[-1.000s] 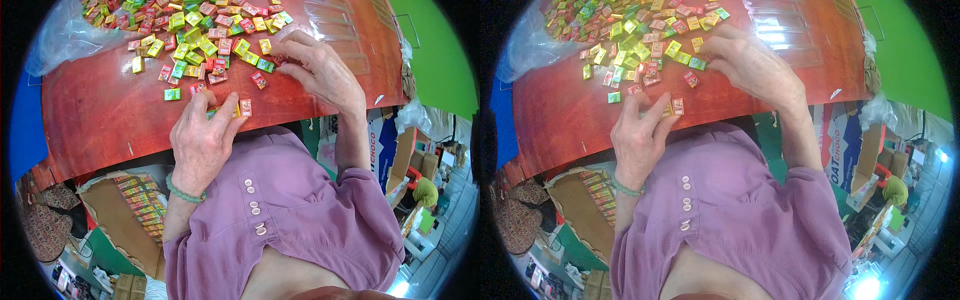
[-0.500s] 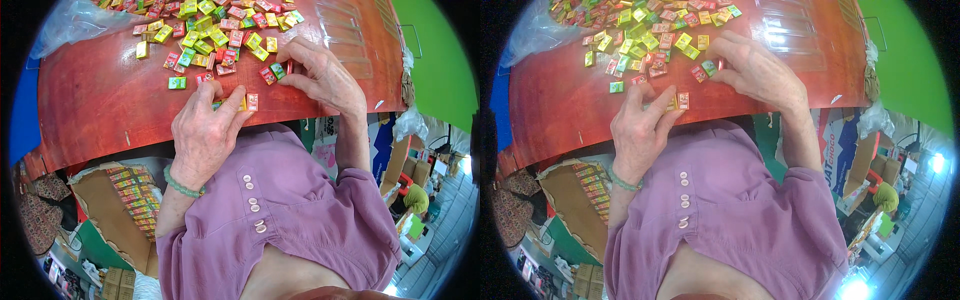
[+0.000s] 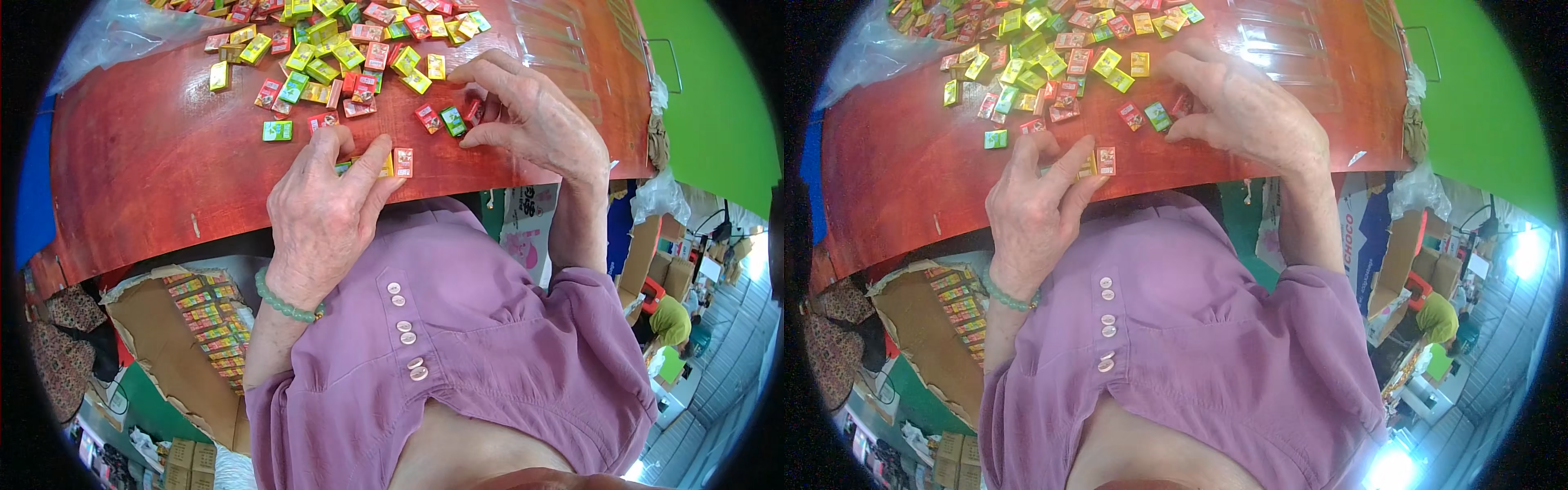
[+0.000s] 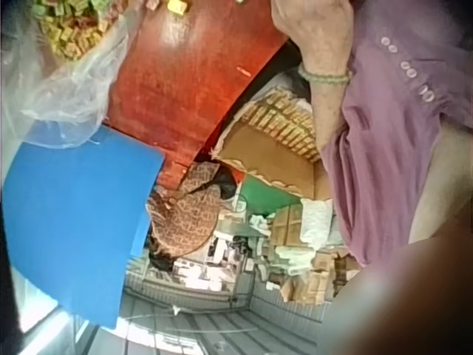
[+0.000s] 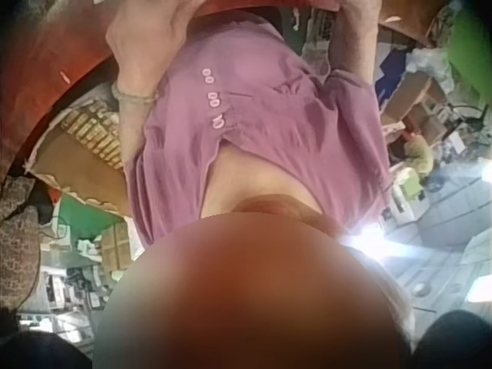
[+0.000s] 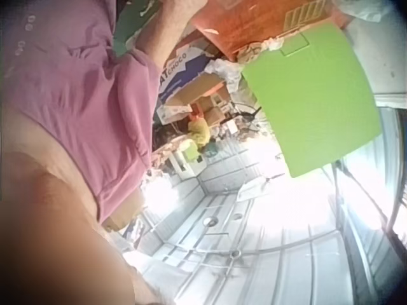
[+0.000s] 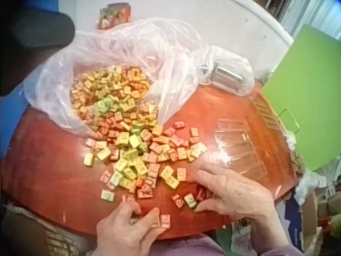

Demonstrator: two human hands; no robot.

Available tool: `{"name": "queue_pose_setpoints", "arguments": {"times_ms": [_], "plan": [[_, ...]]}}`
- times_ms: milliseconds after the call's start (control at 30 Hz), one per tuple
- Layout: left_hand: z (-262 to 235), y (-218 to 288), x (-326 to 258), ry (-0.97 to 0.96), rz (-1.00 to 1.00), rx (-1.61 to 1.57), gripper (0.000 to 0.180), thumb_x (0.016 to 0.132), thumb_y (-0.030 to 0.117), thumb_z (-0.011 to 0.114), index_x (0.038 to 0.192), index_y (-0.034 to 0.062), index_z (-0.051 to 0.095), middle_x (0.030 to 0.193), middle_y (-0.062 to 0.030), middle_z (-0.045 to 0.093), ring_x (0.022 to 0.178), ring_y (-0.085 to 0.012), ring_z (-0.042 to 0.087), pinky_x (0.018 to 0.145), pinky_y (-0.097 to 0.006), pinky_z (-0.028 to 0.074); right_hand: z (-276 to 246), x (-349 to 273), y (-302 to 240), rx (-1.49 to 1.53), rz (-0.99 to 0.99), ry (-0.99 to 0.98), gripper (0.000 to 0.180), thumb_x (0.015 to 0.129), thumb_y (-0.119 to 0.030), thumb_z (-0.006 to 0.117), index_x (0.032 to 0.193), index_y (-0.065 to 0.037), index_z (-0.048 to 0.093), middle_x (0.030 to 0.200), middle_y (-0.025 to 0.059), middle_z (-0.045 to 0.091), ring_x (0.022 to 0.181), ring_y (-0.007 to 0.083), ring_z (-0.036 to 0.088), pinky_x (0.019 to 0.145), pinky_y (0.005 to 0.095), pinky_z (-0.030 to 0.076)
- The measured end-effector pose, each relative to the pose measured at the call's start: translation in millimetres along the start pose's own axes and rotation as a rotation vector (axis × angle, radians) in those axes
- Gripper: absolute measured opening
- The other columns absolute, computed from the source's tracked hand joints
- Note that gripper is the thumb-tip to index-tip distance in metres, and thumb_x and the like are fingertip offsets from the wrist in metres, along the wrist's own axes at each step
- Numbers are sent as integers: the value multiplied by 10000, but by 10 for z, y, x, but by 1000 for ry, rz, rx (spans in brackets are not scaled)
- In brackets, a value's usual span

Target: Organizing small packaged snacks into clear plastic trays and placing the trays into a large shipping box.

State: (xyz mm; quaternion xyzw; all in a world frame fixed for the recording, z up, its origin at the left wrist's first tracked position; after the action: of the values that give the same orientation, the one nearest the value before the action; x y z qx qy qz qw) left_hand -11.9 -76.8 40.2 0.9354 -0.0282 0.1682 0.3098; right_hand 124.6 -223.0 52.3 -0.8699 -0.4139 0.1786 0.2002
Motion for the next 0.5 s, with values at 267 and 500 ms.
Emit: {"name": "queue_pose_setpoints", "arguments": {"times_ms": [267, 500], "plan": [[4, -14, -7, -16, -16, -8, 335, 809, 226, 805, 1105, 83, 735, 969, -81, 538, 838, -240, 637, 671, -375, 543, 82, -80, 109, 110, 16, -75, 464, 779, -29, 793, 1215, -31, 630, 1012, 89, 615, 828, 206, 630, 751, 331, 528], [8, -25, -19, -16, -18, -11, 345, 809, 242, 805, 1108, 84, 737, 982, -81, 539, 835, -240, 634, 673, -373, 544, 59, -44, -79, 48, -13, -66, 497, 788, -55, 782, 1264, -67, 638, 1058, 107, 620, 941, 279, 641, 817, 384, 535]]}}
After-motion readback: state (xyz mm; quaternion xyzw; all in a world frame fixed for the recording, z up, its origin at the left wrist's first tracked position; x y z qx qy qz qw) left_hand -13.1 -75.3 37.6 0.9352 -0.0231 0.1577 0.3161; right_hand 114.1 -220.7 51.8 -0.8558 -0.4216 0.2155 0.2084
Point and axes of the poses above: each hand's wrist, its own x-axis towards the middle knuckle, its own z-axis out of the palm, y = z × x, the point moved 8 cm from there along x, towards the middle knuckle
